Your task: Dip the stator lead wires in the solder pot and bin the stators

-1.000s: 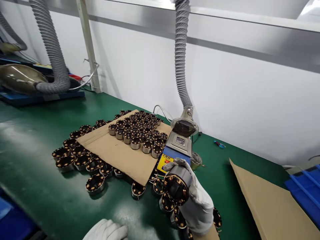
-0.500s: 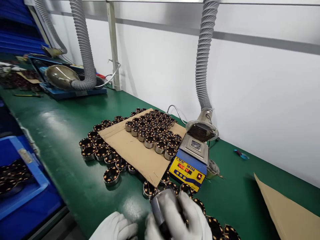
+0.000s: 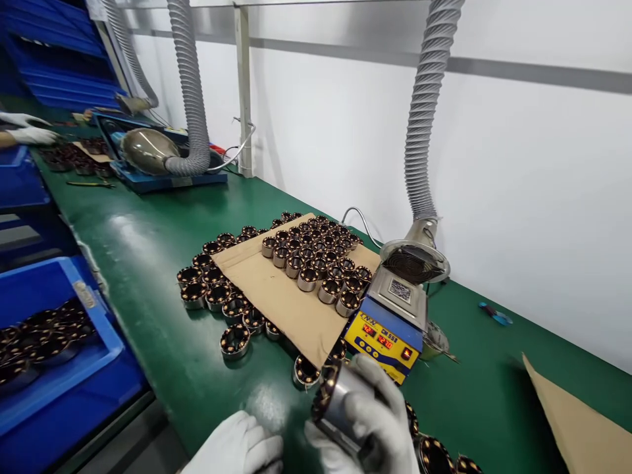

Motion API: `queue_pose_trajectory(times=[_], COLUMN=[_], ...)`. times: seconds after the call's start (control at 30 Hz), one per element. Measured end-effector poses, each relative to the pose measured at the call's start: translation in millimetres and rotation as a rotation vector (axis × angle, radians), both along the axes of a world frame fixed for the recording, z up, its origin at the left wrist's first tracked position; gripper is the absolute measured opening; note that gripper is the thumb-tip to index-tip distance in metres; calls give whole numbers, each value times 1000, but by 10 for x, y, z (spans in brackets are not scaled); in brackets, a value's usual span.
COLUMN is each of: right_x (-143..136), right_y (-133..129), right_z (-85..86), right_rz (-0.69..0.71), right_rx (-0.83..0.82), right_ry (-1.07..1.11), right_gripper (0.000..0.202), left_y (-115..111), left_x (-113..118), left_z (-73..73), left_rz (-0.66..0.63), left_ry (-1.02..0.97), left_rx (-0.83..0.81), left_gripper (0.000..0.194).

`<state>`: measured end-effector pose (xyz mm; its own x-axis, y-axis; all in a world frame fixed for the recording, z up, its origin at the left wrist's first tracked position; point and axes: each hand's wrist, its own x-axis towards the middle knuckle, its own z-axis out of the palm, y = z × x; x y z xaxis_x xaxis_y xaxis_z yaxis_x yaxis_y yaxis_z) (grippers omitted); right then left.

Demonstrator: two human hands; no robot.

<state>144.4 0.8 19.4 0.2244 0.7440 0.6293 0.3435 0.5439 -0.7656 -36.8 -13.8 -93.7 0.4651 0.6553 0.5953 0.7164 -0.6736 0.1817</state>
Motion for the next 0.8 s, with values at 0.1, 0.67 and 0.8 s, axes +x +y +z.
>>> queue_pose_trajectory(times=[0.1,0.67,0.8], right_x=[184,317,229], right_y=[63,-36,-37], right_z=[-30,-317,-231], right_rz=[200,484,559], right_rx=[-361,-530,-592], right_ry=[504,1035,1092], right_gripper=[52,58,49], left_y=[-15,-66,-73], left_x=[-6,-15,-15], left_z=[63,149,119], left_rz=[-36,-93,-85], left_ry=[-32,-38,-37], left_rx=[-57,-245,-284], left_gripper=[27,18,18])
